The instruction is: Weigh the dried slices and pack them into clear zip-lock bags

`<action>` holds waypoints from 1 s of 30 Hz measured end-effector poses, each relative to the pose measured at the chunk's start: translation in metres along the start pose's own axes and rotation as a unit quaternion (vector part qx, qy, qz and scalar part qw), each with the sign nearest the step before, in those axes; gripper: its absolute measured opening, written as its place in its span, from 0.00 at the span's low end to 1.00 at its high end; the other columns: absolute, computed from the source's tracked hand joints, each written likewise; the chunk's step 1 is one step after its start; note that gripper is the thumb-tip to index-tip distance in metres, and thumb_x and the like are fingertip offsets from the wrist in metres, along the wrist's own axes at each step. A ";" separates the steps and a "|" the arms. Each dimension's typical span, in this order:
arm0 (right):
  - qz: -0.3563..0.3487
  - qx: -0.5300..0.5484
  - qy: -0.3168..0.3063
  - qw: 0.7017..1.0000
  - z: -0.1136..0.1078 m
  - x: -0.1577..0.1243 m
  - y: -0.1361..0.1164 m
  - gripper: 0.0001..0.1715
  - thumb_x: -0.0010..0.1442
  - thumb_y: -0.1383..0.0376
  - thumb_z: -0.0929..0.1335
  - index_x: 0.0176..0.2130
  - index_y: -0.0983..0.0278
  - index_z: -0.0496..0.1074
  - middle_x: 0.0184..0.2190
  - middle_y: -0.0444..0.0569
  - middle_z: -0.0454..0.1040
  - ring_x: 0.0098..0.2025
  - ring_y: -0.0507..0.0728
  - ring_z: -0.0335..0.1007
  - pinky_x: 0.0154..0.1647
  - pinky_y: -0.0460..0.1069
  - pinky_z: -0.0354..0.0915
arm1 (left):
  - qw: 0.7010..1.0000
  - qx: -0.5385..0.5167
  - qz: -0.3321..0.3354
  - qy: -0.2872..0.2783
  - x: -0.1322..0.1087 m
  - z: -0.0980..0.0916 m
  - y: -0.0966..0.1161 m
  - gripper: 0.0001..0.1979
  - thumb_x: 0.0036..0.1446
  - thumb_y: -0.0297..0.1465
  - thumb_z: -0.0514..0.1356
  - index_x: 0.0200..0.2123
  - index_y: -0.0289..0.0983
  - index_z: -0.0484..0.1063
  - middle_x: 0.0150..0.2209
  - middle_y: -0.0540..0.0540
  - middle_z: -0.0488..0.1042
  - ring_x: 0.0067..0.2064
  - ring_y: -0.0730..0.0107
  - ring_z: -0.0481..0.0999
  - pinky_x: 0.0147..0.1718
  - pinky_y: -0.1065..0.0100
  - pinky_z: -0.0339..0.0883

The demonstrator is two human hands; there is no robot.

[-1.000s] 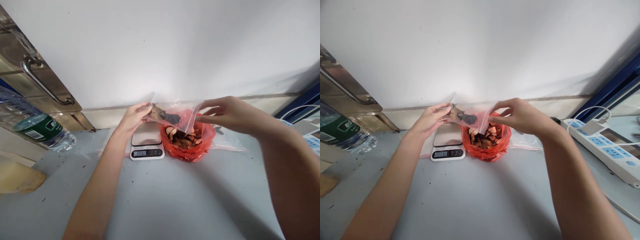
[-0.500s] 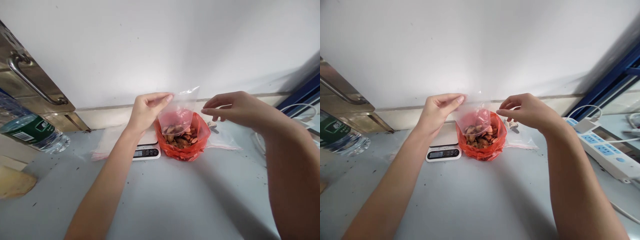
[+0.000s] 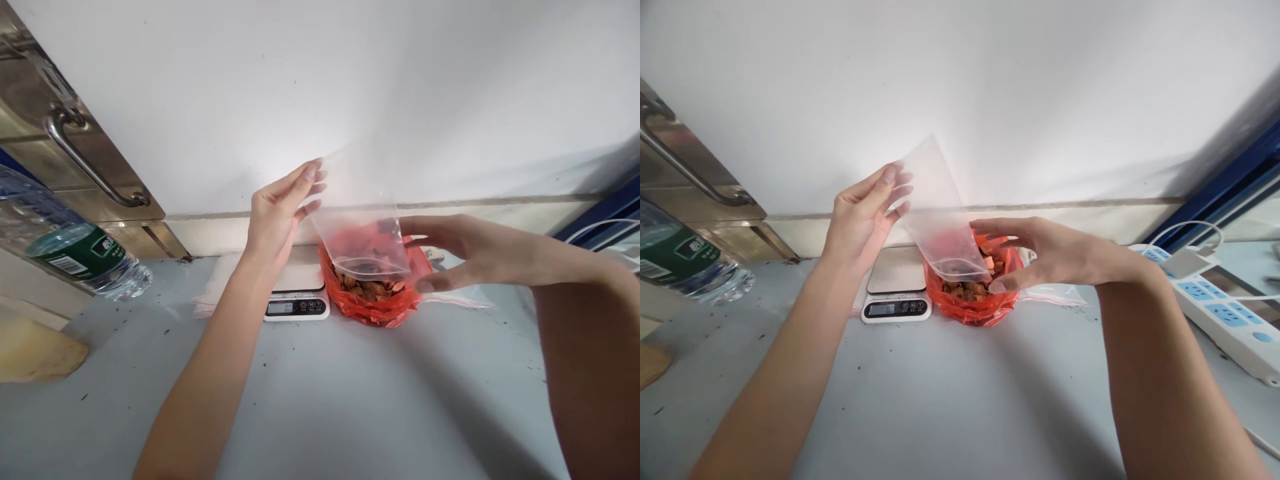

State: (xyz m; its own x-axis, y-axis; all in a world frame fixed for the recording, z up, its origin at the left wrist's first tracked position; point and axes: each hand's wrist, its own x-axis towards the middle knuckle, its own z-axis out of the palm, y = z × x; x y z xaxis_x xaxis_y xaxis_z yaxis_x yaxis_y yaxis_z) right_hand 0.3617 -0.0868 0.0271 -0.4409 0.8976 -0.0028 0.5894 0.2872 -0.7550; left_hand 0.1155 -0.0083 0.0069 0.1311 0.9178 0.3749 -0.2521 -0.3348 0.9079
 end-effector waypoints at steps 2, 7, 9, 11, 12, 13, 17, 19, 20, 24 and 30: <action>-0.009 0.038 -0.020 0.999 0.011 0.008 -0.006 0.34 0.51 0.51 0.78 0.56 0.58 0.80 0.52 0.53 0.83 0.53 0.67 0.80 0.51 0.59 0.77 | 1.000 -0.002 -0.013 0.013 0.001 -0.005 0.000 0.08 0.64 0.38 0.69 0.44 0.46 0.85 0.52 0.48 0.83 0.61 0.58 0.77 0.55 0.61 0.73; 0.007 0.122 0.119 0.985 0.055 0.038 -0.018 0.22 0.52 0.50 0.76 0.41 0.62 0.83 0.39 0.52 0.85 0.44 0.65 0.81 0.46 0.57 0.75 | 0.999 0.009 -0.026 0.046 0.005 -0.029 0.002 0.09 0.61 0.39 0.70 0.42 0.44 0.85 0.49 0.47 0.84 0.59 0.60 0.79 0.54 0.62 0.73; 0.040 0.126 0.173 0.976 0.073 0.048 -0.020 0.18 0.53 0.51 0.75 0.35 0.63 0.81 0.30 0.49 0.83 0.33 0.61 0.79 0.36 0.54 0.73 | 0.996 0.057 -0.020 0.071 0.006 -0.050 0.006 0.10 0.56 0.40 0.73 0.39 0.41 0.85 0.44 0.45 0.85 0.53 0.61 0.82 0.50 0.63 0.74; 0.070 0.128 0.200 0.969 0.088 0.058 -0.022 0.16 0.53 0.52 0.74 0.28 0.62 0.77 0.22 0.45 0.76 0.24 0.56 0.71 0.26 0.51 0.67 | 0.985 0.147 -0.020 0.091 0.006 -0.078 0.012 0.13 0.50 0.40 0.76 0.34 0.39 0.84 0.38 0.45 0.85 0.46 0.61 0.83 0.48 0.62 0.75; 0.071 0.130 0.216 0.965 0.094 0.063 -0.023 0.17 0.54 0.52 0.74 0.26 0.62 0.75 0.20 0.44 0.74 0.22 0.55 0.69 0.25 0.50 0.65 | 0.975 0.199 -0.032 0.093 0.005 -0.094 0.015 0.13 0.47 0.40 0.77 0.31 0.38 0.84 0.35 0.45 0.84 0.43 0.60 0.82 0.46 0.63 0.75; 0.060 0.132 0.237 0.961 0.100 0.069 -0.024 0.16 0.54 0.53 0.74 0.25 0.62 0.73 0.21 0.44 0.73 0.23 0.55 0.69 0.26 0.50 0.66 | 0.962 0.256 -0.061 0.075 0.003 -0.110 0.019 0.12 0.47 0.40 0.76 0.30 0.39 0.84 0.34 0.45 0.84 0.43 0.60 0.82 0.46 0.63 0.74; -0.056 0.058 0.336 0.938 0.126 0.100 -0.038 0.09 0.60 0.60 0.70 0.36 0.63 0.79 0.32 0.49 0.80 0.33 0.56 0.76 0.38 0.51 0.72 | 0.878 0.421 -0.219 0.062 -0.007 -0.169 0.026 0.11 0.48 0.39 0.74 0.24 0.40 0.81 0.31 0.45 0.82 0.41 0.57 0.81 0.38 0.67 0.72; -0.106 -0.067 0.332 0.935 0.142 0.117 -0.050 0.14 0.65 0.63 0.67 0.44 0.63 0.81 0.37 0.52 0.82 0.34 0.56 0.76 0.37 0.51 0.70 | 0.865 0.402 -0.287 0.085 -0.014 -0.190 0.024 0.13 0.49 0.44 0.73 0.25 0.42 0.80 0.31 0.44 0.82 0.39 0.56 0.81 0.33 0.67 0.71; -0.122 -0.142 0.308 0.933 0.151 0.124 -0.058 0.16 0.68 0.65 0.65 0.47 0.63 0.81 0.40 0.54 0.82 0.35 0.57 0.76 0.36 0.51 0.69 | 0.864 0.392 -0.305 0.087 -0.017 -0.197 0.023 0.15 0.50 0.46 0.72 0.26 0.42 0.79 0.30 0.43 0.82 0.38 0.55 0.82 0.32 0.67 0.72; -0.150 -0.347 0.107 0.920 0.192 0.145 -0.084 0.19 0.70 0.72 0.62 0.47 0.64 0.81 0.44 0.59 0.82 0.45 0.62 0.77 0.32 0.50 0.64 | 0.867 0.350 -0.351 0.049 -0.029 -0.213 0.013 0.22 0.51 0.56 0.68 0.33 0.43 0.77 0.28 0.42 0.81 0.33 0.53 0.84 0.33 0.63 0.75; -0.103 -0.367 -0.055 0.923 0.234 0.147 -0.083 0.17 0.74 0.68 0.62 0.48 0.66 0.80 0.45 0.57 0.84 0.50 0.64 0.77 0.43 0.52 0.70 | 0.874 0.414 -0.253 -0.014 -0.023 -0.214 -0.001 0.15 0.43 0.42 0.72 0.31 0.43 0.74 0.28 0.51 0.75 0.36 0.58 0.78 0.36 0.66 0.70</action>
State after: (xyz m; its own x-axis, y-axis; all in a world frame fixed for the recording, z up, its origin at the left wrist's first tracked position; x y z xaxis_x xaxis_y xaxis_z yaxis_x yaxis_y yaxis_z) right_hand 0.0894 -0.0569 -0.0636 -0.6367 0.7711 -0.0055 0.7677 0.6332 -0.0985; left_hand -0.0926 0.0172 -0.0431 0.0509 0.9913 -0.1210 0.6242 0.0630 0.7787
